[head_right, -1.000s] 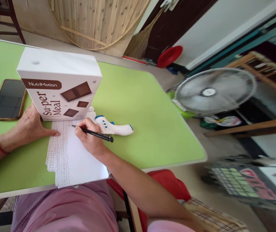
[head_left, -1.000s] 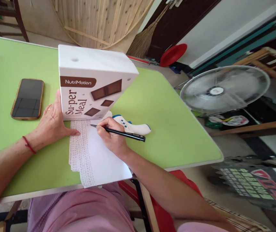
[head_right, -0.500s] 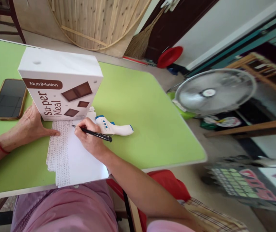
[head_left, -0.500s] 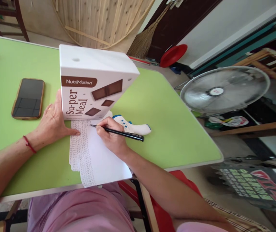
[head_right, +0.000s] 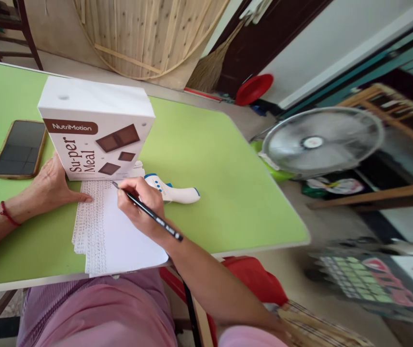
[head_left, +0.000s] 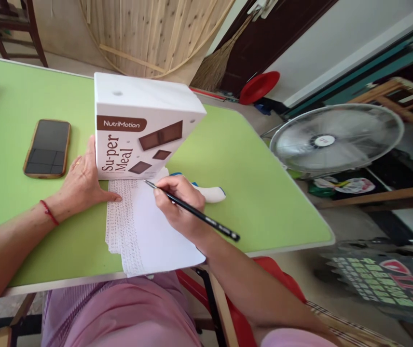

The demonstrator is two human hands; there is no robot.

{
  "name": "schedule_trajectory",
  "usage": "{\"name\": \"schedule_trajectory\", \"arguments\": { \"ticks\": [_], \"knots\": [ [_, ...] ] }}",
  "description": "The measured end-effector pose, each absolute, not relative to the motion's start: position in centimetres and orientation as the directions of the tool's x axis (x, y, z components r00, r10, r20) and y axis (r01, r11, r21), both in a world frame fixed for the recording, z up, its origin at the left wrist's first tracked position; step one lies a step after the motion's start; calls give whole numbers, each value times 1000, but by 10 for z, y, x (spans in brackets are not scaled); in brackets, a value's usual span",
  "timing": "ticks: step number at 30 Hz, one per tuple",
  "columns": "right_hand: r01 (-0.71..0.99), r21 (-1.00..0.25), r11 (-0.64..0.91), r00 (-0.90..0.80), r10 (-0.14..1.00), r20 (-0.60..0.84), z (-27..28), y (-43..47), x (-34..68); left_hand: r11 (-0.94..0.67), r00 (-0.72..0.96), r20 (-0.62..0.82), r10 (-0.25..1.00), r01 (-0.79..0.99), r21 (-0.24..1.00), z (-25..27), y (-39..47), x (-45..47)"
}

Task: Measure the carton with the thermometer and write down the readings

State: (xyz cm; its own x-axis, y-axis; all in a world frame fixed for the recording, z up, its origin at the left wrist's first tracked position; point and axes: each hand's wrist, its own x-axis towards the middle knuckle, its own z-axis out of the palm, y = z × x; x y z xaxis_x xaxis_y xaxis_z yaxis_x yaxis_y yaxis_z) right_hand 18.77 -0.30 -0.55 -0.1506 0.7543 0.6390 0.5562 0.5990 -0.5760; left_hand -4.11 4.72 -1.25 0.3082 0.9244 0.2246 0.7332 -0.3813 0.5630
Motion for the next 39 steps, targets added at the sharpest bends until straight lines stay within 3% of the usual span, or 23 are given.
{"name": "schedule_trajectory", "arguments": {
  "ticks": [4,8,11,13,17,21,27,33,39],
  "knots": [
    [613,-275,740,-457,617,641,22,-10,210,-353,298,193,935,726,590,-12,50,-45],
    [721,-27,692,-619,662,423,25,-21,229,-414,312,272,910,654,634,-10,54,-50],
    [773,107,625,-625,723,295,10,-29,235,-474,320,350,880,585,658,-8,57,-52],
    [805,88,587,-583,753,305,0,-34,235,-478,303,370,878,555,681,-8,58,-52],
    [808,-123,576,-498,780,379,-7,-49,228,-444,288,343,894,471,762,-6,60,-50],
    [759,-268,593,-499,795,345,-8,-63,221,-406,275,317,908,383,830,-5,63,-49],
    [805,-255,536,-435,825,360,-15,-65,212,-371,212,307,928,438,819,5,58,-51],
    [857,-213,469,-348,833,431,-21,-63,213,-383,253,295,921,465,798,19,46,-51],
    [830,-313,462,-284,833,475,-21,-62,228,-375,332,244,911,424,824,19,39,-48]
  ]
}}
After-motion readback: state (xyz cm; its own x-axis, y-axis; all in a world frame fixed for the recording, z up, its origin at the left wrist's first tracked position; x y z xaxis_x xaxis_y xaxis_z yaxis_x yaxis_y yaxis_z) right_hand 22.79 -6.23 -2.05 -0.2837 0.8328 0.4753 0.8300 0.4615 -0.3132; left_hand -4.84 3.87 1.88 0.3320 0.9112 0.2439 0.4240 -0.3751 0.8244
